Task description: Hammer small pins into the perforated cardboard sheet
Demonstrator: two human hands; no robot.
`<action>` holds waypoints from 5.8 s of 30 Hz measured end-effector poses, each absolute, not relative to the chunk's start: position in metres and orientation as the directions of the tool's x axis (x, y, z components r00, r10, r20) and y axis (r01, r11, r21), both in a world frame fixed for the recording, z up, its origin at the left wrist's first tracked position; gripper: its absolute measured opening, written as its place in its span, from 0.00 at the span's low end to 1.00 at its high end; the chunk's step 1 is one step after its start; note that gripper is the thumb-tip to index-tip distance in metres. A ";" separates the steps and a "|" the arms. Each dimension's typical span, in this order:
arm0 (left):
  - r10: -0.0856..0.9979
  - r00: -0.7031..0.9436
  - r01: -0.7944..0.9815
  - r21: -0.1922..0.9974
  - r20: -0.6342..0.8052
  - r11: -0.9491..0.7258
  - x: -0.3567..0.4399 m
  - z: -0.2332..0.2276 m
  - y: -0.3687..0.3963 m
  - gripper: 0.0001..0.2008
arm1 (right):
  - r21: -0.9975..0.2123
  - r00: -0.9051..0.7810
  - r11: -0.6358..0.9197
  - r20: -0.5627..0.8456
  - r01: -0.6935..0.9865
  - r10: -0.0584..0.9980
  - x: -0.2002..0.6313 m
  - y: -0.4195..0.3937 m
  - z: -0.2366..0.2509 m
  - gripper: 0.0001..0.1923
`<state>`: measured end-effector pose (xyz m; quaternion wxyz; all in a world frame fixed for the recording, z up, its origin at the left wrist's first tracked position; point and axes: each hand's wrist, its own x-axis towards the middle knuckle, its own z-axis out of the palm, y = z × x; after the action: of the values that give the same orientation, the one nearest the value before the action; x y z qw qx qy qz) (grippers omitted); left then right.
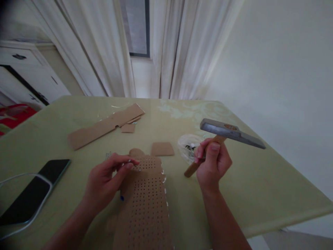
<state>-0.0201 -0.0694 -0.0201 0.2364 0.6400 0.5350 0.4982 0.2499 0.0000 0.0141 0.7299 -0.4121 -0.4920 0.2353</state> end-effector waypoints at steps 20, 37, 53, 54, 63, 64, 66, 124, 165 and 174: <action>0.902 0.042 0.524 0.760 0.429 -0.386 -0.015 -0.015 -0.074 0.05 | -0.827 0.329 0.560 0.515 -0.051 0.791 0.255 0.007 0.010 0.21; 0.892 0.070 0.530 0.741 0.447 -0.413 -0.014 -0.014 -0.074 0.05 | -0.819 0.282 0.564 0.520 -0.102 0.806 0.256 0.007 0.006 0.20; 0.893 0.083 0.544 0.730 0.443 -0.413 -0.013 -0.014 -0.076 0.06 | -0.824 0.264 0.558 0.520 -0.095 0.812 0.254 0.003 0.006 0.20; 0.893 0.085 0.542 0.731 0.442 -0.414 -0.013 -0.014 -0.076 0.06 | -0.827 0.265 0.555 0.517 -0.091 0.814 0.254 0.003 0.006 0.20; 0.895 0.080 0.545 0.733 0.440 -0.408 -0.013 -0.014 -0.075 0.06 | -0.827 0.253 0.555 0.520 -0.088 0.816 0.252 0.002 0.009 0.20; 0.894 0.080 0.545 0.732 0.440 -0.409 -0.013 -0.014 -0.075 0.06 | -0.825 0.252 0.559 0.524 -0.090 0.814 0.252 0.001 0.009 0.20; 0.892 0.081 0.545 0.730 0.445 -0.413 -0.013 -0.014 -0.075 0.06 | -0.825 0.249 0.558 0.523 -0.092 0.815 0.252 0.001 0.009 0.20; 0.881 0.093 0.594 0.684 0.464 -0.423 -0.010 -0.014 -0.074 0.06 | -0.839 0.176 0.534 0.513 -0.100 0.840 0.247 -0.007 0.006 0.17; 0.868 0.142 0.624 0.638 0.475 -0.451 -0.004 -0.033 -0.055 0.06 | -0.091 -0.456 0.460 0.054 0.883 0.888 0.227 -0.053 0.095 0.18; 0.871 0.133 0.607 0.655 0.474 -0.449 -0.003 -0.033 -0.054 0.06 | -0.139 -0.418 0.429 0.101 0.893 0.903 0.227 -0.050 0.095 0.20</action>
<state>-0.0025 -0.0544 -0.0330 0.1542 0.7367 0.5016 0.4265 0.2266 -0.0504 0.0955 0.0802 -0.5334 -0.8415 0.0315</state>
